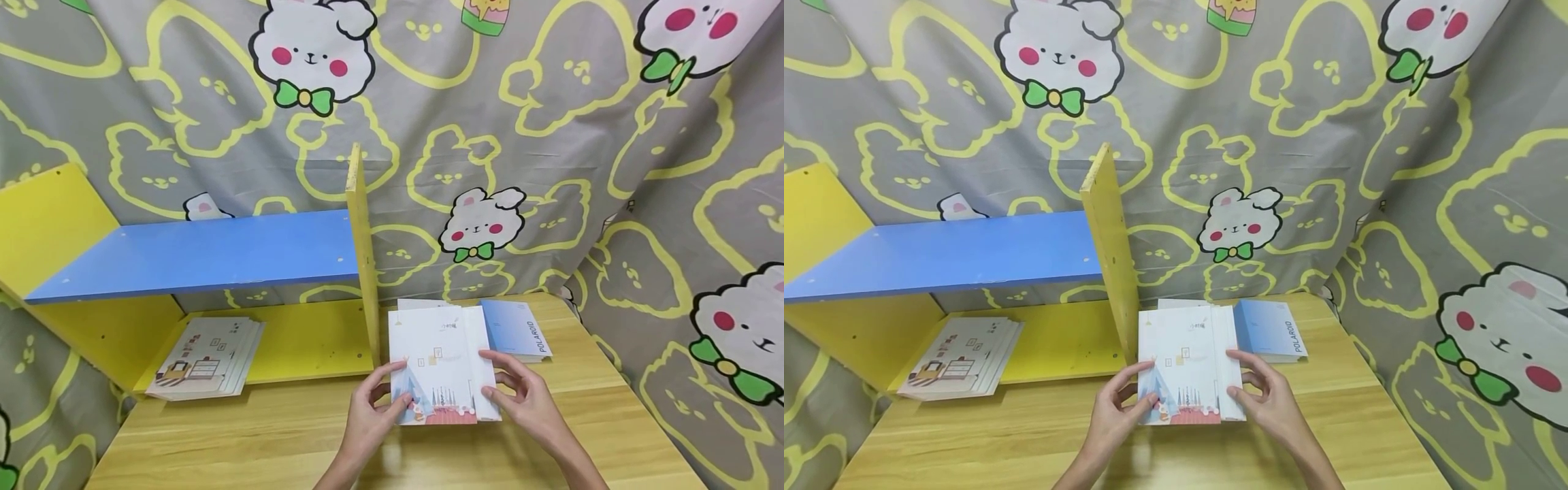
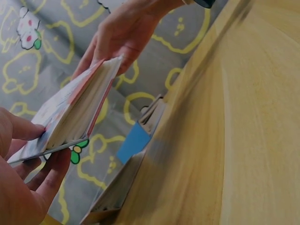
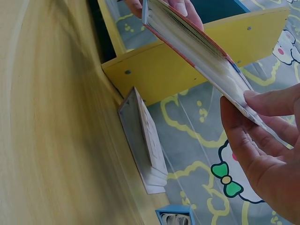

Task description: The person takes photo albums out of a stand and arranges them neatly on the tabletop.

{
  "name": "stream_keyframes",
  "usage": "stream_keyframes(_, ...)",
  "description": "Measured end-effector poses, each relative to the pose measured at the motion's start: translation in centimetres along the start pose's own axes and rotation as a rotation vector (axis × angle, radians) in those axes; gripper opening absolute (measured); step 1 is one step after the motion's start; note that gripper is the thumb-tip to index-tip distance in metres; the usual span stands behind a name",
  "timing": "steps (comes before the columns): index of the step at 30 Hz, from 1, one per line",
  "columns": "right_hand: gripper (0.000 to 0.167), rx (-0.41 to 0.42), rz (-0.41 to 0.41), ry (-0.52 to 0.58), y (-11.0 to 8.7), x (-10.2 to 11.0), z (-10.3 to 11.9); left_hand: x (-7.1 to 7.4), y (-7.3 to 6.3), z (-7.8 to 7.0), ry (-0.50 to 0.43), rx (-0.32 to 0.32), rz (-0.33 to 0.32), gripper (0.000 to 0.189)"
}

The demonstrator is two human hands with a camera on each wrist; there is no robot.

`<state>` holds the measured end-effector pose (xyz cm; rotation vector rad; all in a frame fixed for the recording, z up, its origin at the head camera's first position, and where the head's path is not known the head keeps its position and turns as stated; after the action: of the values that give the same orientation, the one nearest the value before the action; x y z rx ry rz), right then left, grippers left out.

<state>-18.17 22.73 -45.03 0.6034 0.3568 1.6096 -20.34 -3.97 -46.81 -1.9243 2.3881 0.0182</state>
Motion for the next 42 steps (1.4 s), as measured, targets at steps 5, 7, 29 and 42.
stream_keyframes(5, 0.053, -0.004, 0.002, -0.005, -0.1, 0.0, 0.0, 0.0, 0.0, 0.2, -0.007, 0.020, -0.002, 0.051)
stream_keyframes(7, 0.053, -0.004, 0.003, -0.005, -0.1, 0.0, 0.0, 0.0, 0.0, 0.3, -0.010, 0.025, -0.003, 0.051)
stream_keyframes(29, 0.053, -0.027, 0.005, -0.007, -0.5, -0.1, -0.3, -0.1, -0.3, 0.8, -0.018, 0.036, 0.004, 0.051)
stream_keyframes(42, 0.056, -0.032, 0.013, -0.005, -1.0, -0.1, -0.6, -0.1, -0.6, 1.3, -0.017, 0.074, 0.015, 0.053)
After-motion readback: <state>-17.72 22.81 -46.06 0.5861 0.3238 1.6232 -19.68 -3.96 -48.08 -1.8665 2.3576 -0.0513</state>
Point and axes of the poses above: each hand's wrist, its own y-axis towards the middle knuckle, its own x-axis out of the back of the hand, z = x × y, the point moved 5 cm from there along y, towards the middle knuckle, and after that the axes turned 15 degrees about x, right-handed, at the moved point
